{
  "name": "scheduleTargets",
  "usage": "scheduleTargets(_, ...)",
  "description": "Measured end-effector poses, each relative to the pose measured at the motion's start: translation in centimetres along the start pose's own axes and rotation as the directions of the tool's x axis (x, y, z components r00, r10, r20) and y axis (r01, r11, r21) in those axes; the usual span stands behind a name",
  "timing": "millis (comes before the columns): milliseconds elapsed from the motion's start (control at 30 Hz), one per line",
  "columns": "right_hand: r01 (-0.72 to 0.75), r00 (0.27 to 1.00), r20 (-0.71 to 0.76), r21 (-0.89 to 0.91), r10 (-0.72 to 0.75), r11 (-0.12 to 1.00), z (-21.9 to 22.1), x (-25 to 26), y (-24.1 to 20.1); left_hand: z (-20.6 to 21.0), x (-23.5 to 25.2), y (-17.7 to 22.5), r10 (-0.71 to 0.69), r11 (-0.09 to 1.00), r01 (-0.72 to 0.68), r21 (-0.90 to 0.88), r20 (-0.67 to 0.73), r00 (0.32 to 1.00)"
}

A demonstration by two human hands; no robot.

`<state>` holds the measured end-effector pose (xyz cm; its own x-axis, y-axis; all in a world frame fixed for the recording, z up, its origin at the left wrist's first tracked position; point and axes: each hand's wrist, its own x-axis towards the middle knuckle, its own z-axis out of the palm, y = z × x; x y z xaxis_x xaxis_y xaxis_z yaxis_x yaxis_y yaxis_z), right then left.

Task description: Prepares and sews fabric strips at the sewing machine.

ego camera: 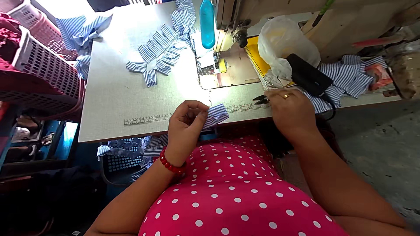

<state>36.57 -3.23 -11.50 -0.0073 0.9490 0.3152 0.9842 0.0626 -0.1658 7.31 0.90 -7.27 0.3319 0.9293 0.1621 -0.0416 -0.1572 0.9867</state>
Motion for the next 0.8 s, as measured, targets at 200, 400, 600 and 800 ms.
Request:
scheduleTargets(200,0.15,0.989,-0.009,-0.065,-0.151,0.987,0.4,-0.1,2.1,0.0,0.2,0.2,-0.171,0.976,0.17,-0.137,0.009,0.985)
scheduleTargets(400,0.107,0.99,-0.112,0.179,-0.087,0.978,-1.3,0.2,0.0,0.2,0.3,0.3,-0.239,0.954,0.234,-0.186,-0.004,0.971)
scheduleTargets(600,-0.25,0.948,0.3,0.908,-0.106,0.335,-2.9,-1.7,-8.0,0.8,0.2,-0.1,-0.163,0.979,0.162,-0.128,-0.003,0.987)
scheduleTargets(800,-0.478,0.864,0.49,0.87,-0.113,0.122,-1.9,-1.0,-9.2,1.1,0.0,0.3,-0.114,0.989,0.114,-0.093,0.002,0.993)
